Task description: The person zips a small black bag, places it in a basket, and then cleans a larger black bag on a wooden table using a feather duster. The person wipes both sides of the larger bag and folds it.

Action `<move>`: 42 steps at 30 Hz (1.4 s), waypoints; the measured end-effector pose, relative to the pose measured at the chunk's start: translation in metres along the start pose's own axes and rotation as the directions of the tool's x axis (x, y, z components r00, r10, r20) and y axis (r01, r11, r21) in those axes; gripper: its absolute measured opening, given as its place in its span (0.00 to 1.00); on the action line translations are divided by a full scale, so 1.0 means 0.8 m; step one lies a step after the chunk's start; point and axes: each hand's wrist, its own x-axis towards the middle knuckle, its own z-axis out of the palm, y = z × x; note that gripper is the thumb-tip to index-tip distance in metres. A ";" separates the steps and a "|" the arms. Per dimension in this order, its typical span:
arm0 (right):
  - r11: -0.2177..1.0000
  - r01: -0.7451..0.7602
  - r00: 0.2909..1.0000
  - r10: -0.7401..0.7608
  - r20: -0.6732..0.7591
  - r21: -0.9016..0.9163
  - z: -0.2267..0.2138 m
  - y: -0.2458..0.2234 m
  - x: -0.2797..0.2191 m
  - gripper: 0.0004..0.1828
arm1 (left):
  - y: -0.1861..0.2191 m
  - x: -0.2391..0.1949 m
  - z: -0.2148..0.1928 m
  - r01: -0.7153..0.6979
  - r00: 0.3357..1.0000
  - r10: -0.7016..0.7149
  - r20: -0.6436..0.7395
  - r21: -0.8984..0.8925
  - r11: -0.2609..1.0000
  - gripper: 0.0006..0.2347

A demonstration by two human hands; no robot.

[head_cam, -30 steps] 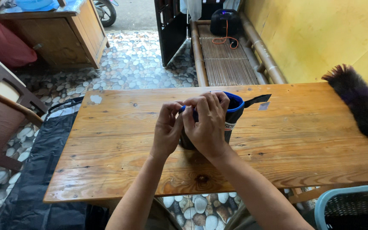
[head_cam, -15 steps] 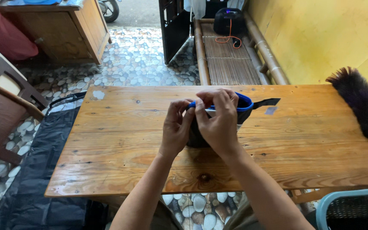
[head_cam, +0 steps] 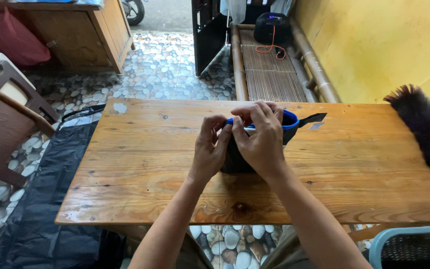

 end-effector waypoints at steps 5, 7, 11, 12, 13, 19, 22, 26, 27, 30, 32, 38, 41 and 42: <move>0.993 0.031 0.997 -0.038 -0.061 -0.114 0.004 -0.005 -0.006 0.07 | -0.006 -0.004 0.017 -0.039 0.998 0.036 -0.051 -0.059 0.997 0.06; 0.991 0.029 0.997 -0.039 -0.074 -0.134 0.006 -0.006 -0.007 0.07 | -0.002 -0.006 0.022 -0.039 0.997 0.036 -0.065 -0.054 0.998 0.05; 0.987 0.033 0.997 -0.044 -0.065 -0.155 0.006 -0.008 -0.007 0.07 | 0.011 -0.008 0.032 -0.028 0.991 0.014 -0.132 -0.106 0.994 0.04; 0.993 0.026 0.997 -0.033 -0.066 -0.113 0.006 -0.008 -0.007 0.08 | 0.018 -0.006 0.034 -0.013 0.987 -0.006 -0.163 -0.117 0.993 0.04; 0.993 0.027 0.997 -0.034 -0.065 -0.113 0.004 -0.008 -0.007 0.08 | 0.020 -0.006 0.037 -0.013 0.986 -0.006 -0.164 -0.117 0.993 0.04; 0.985 0.007 0.997 -0.021 -0.076 -0.170 -0.009 0.020 -0.014 0.09 | 0.018 -0.002 0.027 0.039 0.946 -0.086 -0.312 -0.154 0.987 0.02; 0.982 -0.026 0.996 0.009 -0.087 -0.186 -0.013 0.036 -0.021 0.09 | 0.037 0.000 0.019 0.091 0.937 -0.103 -0.334 -0.052 0.994 0.02; 0.982 -0.087 0.993 0.073 -0.089 -0.170 -0.022 0.052 -0.027 0.09 | 0.040 0.002 0.018 0.104 0.931 -0.115 -0.345 -0.052 0.993 0.03; 0.977 -0.112 0.991 0.096 -0.096 -0.182 -0.025 0.060 -0.029 0.10 | 0.038 0.002 0.017 0.108 0.925 -0.118 -0.361 -0.046 0.993 0.03; 0.964 -0.154 0.984 0.129 -0.124 -0.217 -0.052 0.082 -0.022 0.09 | 0.034 0.005 0.003 0.123 0.910 -0.115 -0.400 -0.005 0.992 0.03; 0.968 -0.211 0.972 0.194 -0.130 -0.134 -0.054 0.085 -0.022 0.08 | 0.042 0.008 0.002 0.122 0.919 -0.115 -0.377 -0.005 0.992 0.03; 0.938 -0.003 0.998 0.024 0.056 -0.347 -0.063 0.065 -0.009 0.17 | 0.035 0.014 0.006 0.114 0.948 -0.113 -0.299 -0.013 0.993 0.03; 0.963 0.081 0.945 0.008 0.327 -0.257 -0.068 0.013 0.015 0.30 | 0.027 0.023 0.011 0.101 0.970 -0.098 -0.222 0.005 0.995 0.04; 0.971 0.064 0.859 0.064 0.507 -0.231 -0.070 -0.007 0.025 0.39 | 0.023 0.027 0.012 0.079 0.981 -0.075 -0.180 0.013 0.997 0.05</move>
